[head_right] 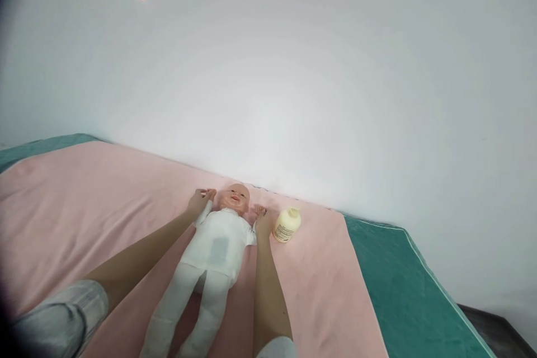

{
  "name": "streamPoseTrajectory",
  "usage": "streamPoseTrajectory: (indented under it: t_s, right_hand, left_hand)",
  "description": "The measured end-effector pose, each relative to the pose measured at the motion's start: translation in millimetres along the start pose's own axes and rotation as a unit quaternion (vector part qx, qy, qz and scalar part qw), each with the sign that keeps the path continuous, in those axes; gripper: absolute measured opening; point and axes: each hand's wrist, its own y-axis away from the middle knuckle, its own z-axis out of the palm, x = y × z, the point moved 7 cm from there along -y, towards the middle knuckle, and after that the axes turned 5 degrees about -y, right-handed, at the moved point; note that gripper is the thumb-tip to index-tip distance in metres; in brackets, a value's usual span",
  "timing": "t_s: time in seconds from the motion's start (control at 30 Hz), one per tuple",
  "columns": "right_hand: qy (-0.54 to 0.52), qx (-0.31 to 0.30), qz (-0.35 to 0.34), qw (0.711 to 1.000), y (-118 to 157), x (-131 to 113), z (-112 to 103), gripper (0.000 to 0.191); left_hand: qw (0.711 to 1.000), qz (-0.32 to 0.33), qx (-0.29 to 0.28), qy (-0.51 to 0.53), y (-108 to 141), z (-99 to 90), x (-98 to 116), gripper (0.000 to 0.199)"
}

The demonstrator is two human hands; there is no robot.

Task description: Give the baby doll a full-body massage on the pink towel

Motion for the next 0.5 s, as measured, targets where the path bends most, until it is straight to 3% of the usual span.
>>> streamPoseTrajectory:
  t_s: [0.17,0.37,0.5]
  right_hand:
    - [-0.017,0.009,0.009,1.0,6.6,4.6,-1.6,0.03]
    - [-0.046,0.04,-0.073,0.995,31.8,-11.7,-12.6,0.039]
    - [-0.072,0.021,-0.126,0.989,55.4,-20.5,-20.4,0.04]
  left_hand:
    - [0.999,0.019,0.001,-0.027,0.7,-1.4,-0.5,0.044]
    - [0.997,0.069,0.023,-0.005,21.1,-14.6,15.1,0.048]
    - [0.994,0.107,0.028,0.01,48.1,-35.9,25.8,0.048]
